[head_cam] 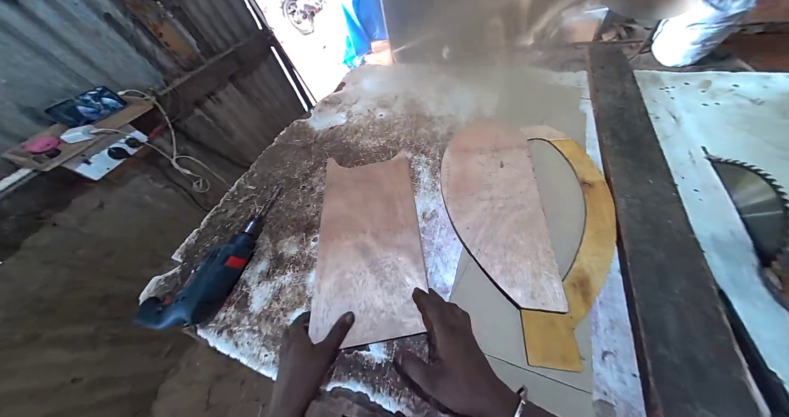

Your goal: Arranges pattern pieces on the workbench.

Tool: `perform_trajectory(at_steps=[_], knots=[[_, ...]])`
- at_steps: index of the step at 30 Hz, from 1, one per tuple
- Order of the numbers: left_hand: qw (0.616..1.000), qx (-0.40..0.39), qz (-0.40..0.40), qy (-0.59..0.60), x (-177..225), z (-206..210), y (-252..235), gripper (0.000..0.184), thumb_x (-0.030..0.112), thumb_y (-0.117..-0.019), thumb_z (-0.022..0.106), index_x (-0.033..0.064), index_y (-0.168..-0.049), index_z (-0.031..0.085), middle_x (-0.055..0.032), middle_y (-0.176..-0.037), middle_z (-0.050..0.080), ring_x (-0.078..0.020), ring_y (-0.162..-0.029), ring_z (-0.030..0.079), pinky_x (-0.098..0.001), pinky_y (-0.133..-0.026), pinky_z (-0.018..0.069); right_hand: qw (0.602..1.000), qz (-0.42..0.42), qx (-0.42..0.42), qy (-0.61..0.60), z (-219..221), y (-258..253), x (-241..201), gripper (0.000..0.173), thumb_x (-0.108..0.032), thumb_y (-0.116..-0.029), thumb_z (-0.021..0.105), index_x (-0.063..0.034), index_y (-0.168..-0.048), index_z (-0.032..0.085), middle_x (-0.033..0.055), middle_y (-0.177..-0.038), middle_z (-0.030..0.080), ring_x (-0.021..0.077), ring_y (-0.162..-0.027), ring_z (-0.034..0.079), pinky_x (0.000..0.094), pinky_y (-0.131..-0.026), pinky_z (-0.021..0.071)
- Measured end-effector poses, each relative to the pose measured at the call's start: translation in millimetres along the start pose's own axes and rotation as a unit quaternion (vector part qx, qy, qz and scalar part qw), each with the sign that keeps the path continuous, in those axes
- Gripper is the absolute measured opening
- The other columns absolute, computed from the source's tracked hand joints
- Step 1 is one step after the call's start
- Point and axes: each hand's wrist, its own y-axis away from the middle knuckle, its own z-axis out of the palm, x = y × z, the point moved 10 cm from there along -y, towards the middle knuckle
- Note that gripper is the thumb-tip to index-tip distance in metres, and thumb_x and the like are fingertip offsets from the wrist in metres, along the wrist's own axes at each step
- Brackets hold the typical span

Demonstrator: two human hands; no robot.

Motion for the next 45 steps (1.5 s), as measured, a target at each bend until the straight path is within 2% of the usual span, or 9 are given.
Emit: perform_trajectory(at_steps=[5, 12, 18, 22, 26, 32, 38, 42, 45], knots=[[0.987, -0.075, -0.042, 0.134, -10, -13, -3, 0.072, 0.047, -0.0879, 0.078, -0.0036, -0.132, 0.052, -0.0182, -0.101, 0.063, -0.0245, -0.08, 0.06, -0.0449, -0.068, 0.0518, 0.985, 0.058, -0.03, -0.159, -1, 5, 11, 0.096, -0.061, -0.0829, 0.073, -0.0113, -0.158, 0.038, 0.0118, -0.149, 0.054, 0.025, -0.131, 0.055, 0.0478, -0.11, 0.0456], [0.925, -0.089, 0.206, 0.306, 102, -98, 88, 0.046, -0.003, -0.0852, 0.067, 0.0081, -0.127, 0.051, 0.0077, -0.098, 0.07, -0.0067, -0.082, 0.069, -0.0283, -0.069, 0.0611, 0.916, 0.003, -0.19, -0.354, 5, -6, -4, 0.06, -0.047, -0.1064, 0.044, -0.0035, -0.147, 0.053, 0.0133, -0.14, 0.061, 0.0198, -0.126, 0.06, 0.0412, -0.109, 0.0475], [0.862, -0.112, 0.415, 0.268, 198, 7, 153, 0.066, 0.049, -0.0921, 0.071, -0.0015, -0.131, 0.055, -0.0086, -0.116, 0.067, -0.0173, -0.102, 0.068, -0.0386, -0.087, 0.0621, 0.841, -0.018, -0.051, -0.539, -73, 1, 4, 0.086, -0.077, -0.0948, 0.038, -0.0114, -0.149, 0.05, 0.0109, -0.134, 0.066, 0.0237, -0.115, 0.068, 0.0431, -0.095, 0.0573], [0.883, -0.171, 0.426, -0.095, 172, 103, 141, 0.089, 0.089, -0.0781, 0.052, 0.0353, -0.148, 0.052, -0.0107, -0.164, 0.035, -0.0371, -0.153, 0.027, -0.0649, -0.117, 0.0305, 0.861, 0.045, 0.109, -0.494, -121, 19, 69, 0.067, -0.064, -0.1046, 0.027, -0.017, -0.143, 0.055, 0.0047, -0.122, 0.07, 0.0135, -0.109, 0.068, 0.036, -0.091, 0.0593], [0.841, -0.143, 0.482, -0.202, 140, 136, 127, 0.085, 0.079, -0.0792, 0.064, 0.0474, -0.154, 0.04, -0.004, -0.17, 0.025, -0.0337, -0.157, 0.02, -0.0701, -0.118, 0.0208, 0.928, 0.072, 0.154, -0.332, -132, 26, 108, 0.058, -0.045, -0.1048, 0.041, -0.0185, -0.157, 0.04, 0.0038, -0.14, 0.061, 0.0128, -0.122, 0.062, 0.0363, -0.1, 0.0548], [0.945, -0.074, 0.316, -0.032, 103, 104, 74, 0.109, 0.083, -0.0625, 0.075, 0.0272, -0.153, 0.049, -0.0195, -0.17, 0.016, -0.0432, -0.154, 0.021, -0.0653, -0.117, 0.034, 0.979, 0.059, 0.13, -0.143, -142, 46, 90, 0.054, -0.051, -0.0898, 0.07, -0.0207, -0.135, 0.066, 0.0031, -0.152, 0.05, 0.0194, -0.128, 0.059, 0.0432, -0.099, 0.0568], [0.968, -0.118, 0.178, 0.134, 98, 85, 51, 0.095, 0.059, -0.0749, 0.08, 0.0224, -0.154, 0.043, -0.008, -0.145, 0.053, -0.0214, -0.121, 0.059, -0.0425, -0.095, 0.0541, 0.978, 0.043, 0.137, 0.148, -97, 71, 62, 0.075, -0.065, -0.0834, 0.068, -0.0223, -0.145, 0.06, 0.0155, -0.158, 0.043, 0.038, -0.147, 0.037, 0.0543, -0.113, 0.0433], [0.946, -0.109, 0.215, 0.216, 120, 51, 78, 0.089, 0.06, -0.0808, 0.074, 0.0156, -0.152, 0.047, -0.0108, -0.143, 0.054, -0.0199, -0.118, 0.061, -0.0374, -0.091, 0.0574, 0.977, 0.035, 0.21, 0.003, -101, 81, 62, 0.065, -0.055, -0.084, 0.074, -0.0186, -0.137, 0.065, 0.0163, -0.153, 0.048, 0.0315, -0.139, 0.048, 0.048, -0.108, 0.0482], [0.844, -0.154, 0.359, 0.367, 154, -6, 111, 0.047, 0.042, -0.1015, 0.056, 0.0139, -0.139, 0.064, -0.0051, -0.137, 0.064, -0.0172, -0.121, 0.063, -0.0351, -0.1, 0.0552, 0.909, -0.073, 0.226, -0.344, -143, 98, 58, 0.05, -0.049, -0.097, 0.062, -0.0119, -0.13, 0.067, 0.0068, -0.13, 0.067, 0.0179, -0.119, 0.064, 0.0372, -0.099, 0.0553]])
